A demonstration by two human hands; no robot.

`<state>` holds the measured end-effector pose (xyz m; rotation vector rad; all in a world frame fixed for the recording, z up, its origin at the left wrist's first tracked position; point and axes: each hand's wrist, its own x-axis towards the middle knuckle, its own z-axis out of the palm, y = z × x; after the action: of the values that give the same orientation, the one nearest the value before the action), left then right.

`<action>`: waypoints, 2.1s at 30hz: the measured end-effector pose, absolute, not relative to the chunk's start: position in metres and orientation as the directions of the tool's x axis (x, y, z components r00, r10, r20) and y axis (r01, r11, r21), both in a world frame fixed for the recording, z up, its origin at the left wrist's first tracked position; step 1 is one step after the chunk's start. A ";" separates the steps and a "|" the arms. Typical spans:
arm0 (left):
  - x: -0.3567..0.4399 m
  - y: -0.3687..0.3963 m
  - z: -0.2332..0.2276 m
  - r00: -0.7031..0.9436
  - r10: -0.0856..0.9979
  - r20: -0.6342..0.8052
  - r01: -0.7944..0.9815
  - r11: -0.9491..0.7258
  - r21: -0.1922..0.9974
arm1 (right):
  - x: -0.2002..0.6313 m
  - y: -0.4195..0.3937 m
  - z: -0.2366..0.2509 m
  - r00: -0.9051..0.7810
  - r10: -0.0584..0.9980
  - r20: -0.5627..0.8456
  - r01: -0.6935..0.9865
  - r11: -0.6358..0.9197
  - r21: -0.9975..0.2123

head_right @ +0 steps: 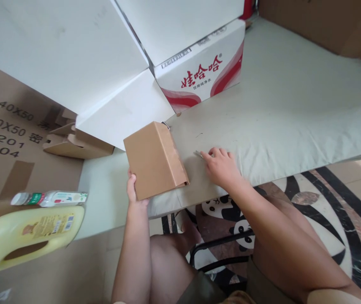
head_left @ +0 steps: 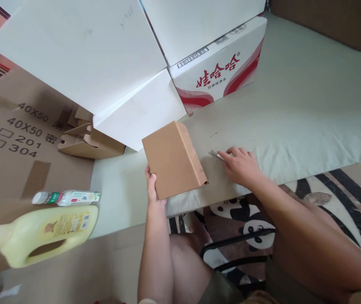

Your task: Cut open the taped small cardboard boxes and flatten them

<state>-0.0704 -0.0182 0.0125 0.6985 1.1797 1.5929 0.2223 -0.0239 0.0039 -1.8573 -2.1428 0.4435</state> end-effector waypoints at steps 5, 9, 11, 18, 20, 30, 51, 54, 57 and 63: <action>-0.067 -0.018 0.007 -0.256 0.956 -0.140 -0.351 0.043 0.936 | 0.213 -0.024 0.011 -0.297 0.954 0.039 0.657 0.234 -0.716; -0.067 -0.017 0.006 -0.227 0.966 -0.126 -0.333 0.044 0.942 | 0.211 -0.025 0.020 -0.253 0.965 -0.073 0.581 0.091 -0.809; -0.068 -0.017 0.007 -0.238 0.963 -0.123 -0.290 0.050 0.956 | 0.212 -0.027 0.025 -0.239 0.963 -0.127 0.559 0.029 -0.828; -0.075 -0.018 0.012 -0.346 0.924 -0.162 -0.294 0.058 0.954 | 0.210 -0.027 0.020 -0.243 0.962 -0.125 0.648 0.065 -0.759; -0.076 -0.018 0.014 -0.344 0.921 -0.183 -0.323 0.067 0.944 | 0.210 -0.026 0.014 -0.263 0.959 -0.103 0.706 0.119 -0.698; -0.079 -0.015 0.014 -0.350 0.926 -0.145 -0.315 0.030 0.949 | 0.216 -0.025 0.012 -0.344 0.938 -0.043 0.681 0.217 -0.700; -0.076 -0.022 0.018 -0.292 0.945 -0.150 -0.429 0.010 0.903 | 0.203 -0.026 0.017 -0.315 0.947 -0.066 0.713 0.189 -0.675; -0.077 -0.027 0.017 -0.230 0.953 -0.199 -0.453 0.076 0.888 | 0.204 -0.026 0.016 -0.312 0.949 -0.051 0.703 0.194 -0.684; -0.078 -0.030 0.012 -0.189 0.942 -0.277 -0.429 0.175 0.886 | 0.205 -0.026 0.017 -0.313 0.948 -0.054 0.700 0.192 -0.687; -0.074 -0.027 0.010 -0.284 0.906 -0.316 -0.392 0.191 0.900 | 0.205 -0.026 0.021 -0.319 0.943 -0.095 0.715 0.174 -0.678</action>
<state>-0.0740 -0.0266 0.0102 0.5611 1.2824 1.3972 0.2054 -0.0259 0.0214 -1.5734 -2.1098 0.9125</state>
